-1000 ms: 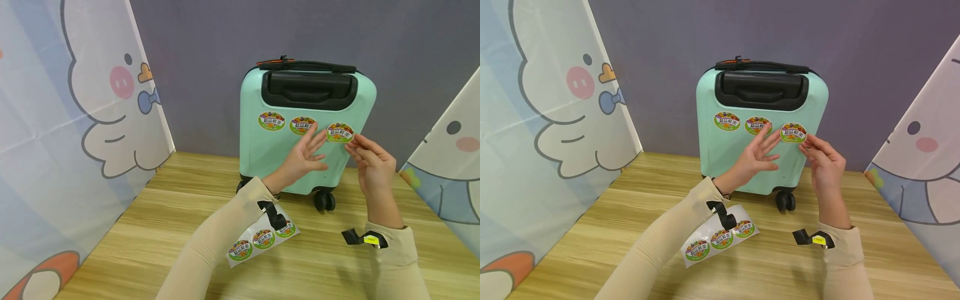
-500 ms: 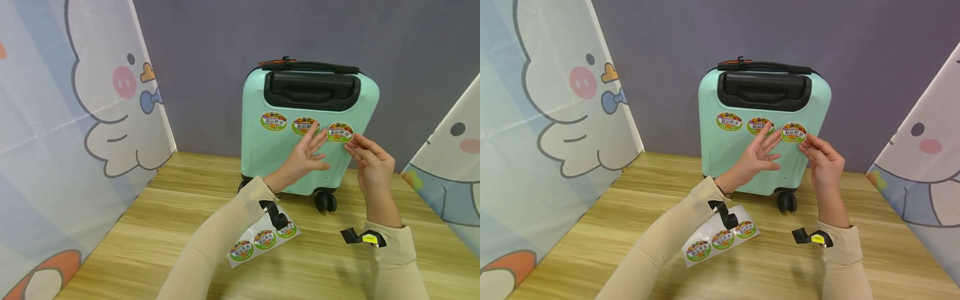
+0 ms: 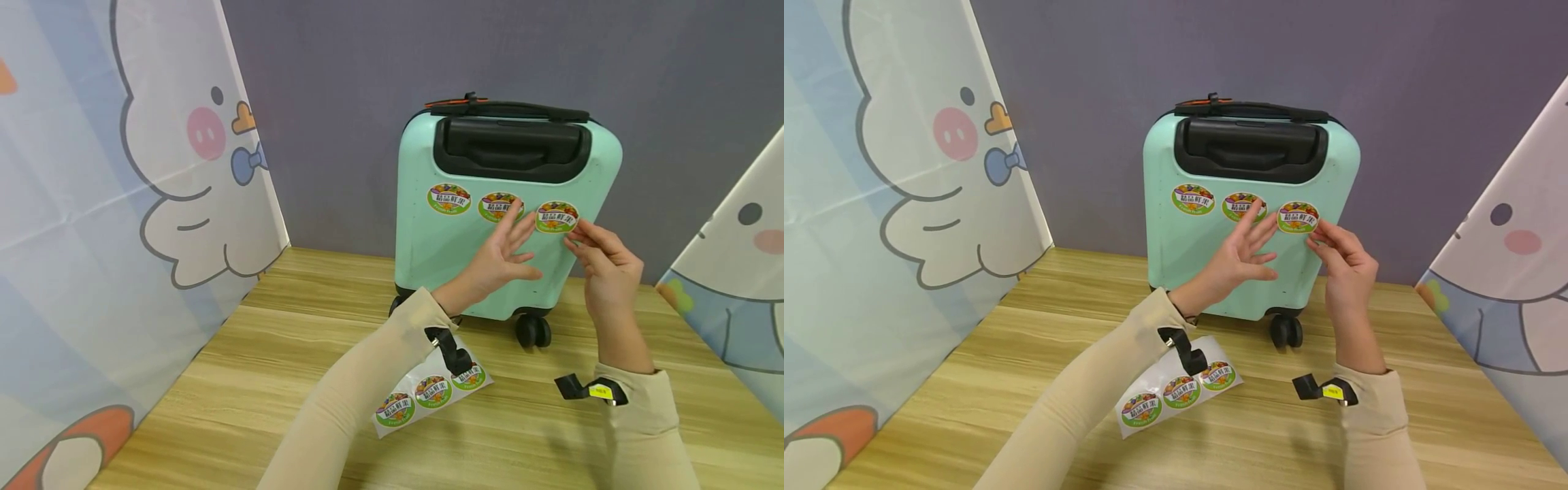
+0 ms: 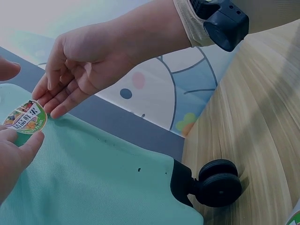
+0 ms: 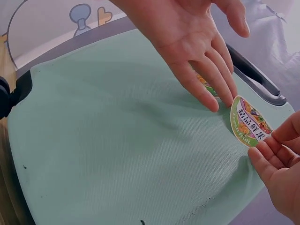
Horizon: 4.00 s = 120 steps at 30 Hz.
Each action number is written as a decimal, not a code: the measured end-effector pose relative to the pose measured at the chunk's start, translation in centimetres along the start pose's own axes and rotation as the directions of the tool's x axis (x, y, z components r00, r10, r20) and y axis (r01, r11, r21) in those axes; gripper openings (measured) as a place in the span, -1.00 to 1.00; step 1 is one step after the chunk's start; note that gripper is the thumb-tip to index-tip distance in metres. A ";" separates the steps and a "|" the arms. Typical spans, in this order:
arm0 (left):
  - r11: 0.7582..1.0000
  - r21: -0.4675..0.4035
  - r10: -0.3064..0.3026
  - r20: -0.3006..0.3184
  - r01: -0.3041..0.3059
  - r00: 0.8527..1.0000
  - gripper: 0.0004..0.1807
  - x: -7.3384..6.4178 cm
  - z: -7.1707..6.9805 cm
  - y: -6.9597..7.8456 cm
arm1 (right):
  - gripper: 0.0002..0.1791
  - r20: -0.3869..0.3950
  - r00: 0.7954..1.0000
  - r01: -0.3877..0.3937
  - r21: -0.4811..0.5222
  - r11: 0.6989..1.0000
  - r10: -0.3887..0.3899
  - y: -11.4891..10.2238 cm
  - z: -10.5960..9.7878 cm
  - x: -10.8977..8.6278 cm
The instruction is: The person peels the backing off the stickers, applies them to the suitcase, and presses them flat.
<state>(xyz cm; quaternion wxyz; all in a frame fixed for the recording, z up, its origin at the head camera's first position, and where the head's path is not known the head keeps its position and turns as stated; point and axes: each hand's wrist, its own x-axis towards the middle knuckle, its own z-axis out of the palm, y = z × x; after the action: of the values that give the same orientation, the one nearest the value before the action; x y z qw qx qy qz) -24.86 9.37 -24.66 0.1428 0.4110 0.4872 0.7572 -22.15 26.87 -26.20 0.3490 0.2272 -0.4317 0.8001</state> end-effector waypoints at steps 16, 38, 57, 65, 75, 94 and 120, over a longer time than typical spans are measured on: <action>0.999 0.033 0.002 0.008 -0.002 1.000 0.26 0.0 0.0 0.0 | -0.60 0.002 0.994 0.110 -0.193 0.975 -0.112 0.1 -0.6 -0.5; 1.000 0.022 0.013 0.015 -0.013 1.000 0.30 -0.2 0.0 0.2 | -0.59 -0.074 0.975 0.180 -0.277 0.944 -0.208 0.5 -0.6 -0.3; 0.998 0.057 0.016 0.022 -0.017 1.000 0.27 -0.2 -0.5 0.2 | -0.65 0.085 0.994 0.035 0.330 0.943 -0.067 1.9 1.2 1.5; 0.998 0.064 0.022 0.022 -0.024 1.000 0.25 -0.2 -0.7 0.4 | -0.66 0.074 0.994 0.057 0.283 0.957 -0.081 2.1 1.3 1.6; 0.997 0.080 0.018 -0.008 -0.017 1.000 0.24 -0.5 -1.5 0.4 | -0.67 0.054 0.995 0.064 0.256 0.965 -0.081 2.1 1.3 1.5; 0.989 0.149 0.027 -0.112 -0.010 0.993 0.05 -1.2 -2.6 -0.6 | -0.78 0.113 0.992 0.027 0.204 0.979 -0.051 2.5 2.9 1.7; 0.984 0.173 -0.007 -0.131 0.030 0.991 -0.21 -2.0 -2.8 -2.1 | -0.78 0.236 0.969 -0.056 -0.055 0.997 0.068 0.5 -0.7 1.1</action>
<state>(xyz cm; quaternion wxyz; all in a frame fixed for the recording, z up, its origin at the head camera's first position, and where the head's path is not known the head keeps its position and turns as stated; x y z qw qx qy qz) -26.18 7.39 -27.91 0.0811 0.3675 0.5637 0.7352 -23.29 27.66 -26.09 0.2750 0.2993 -0.4964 0.7671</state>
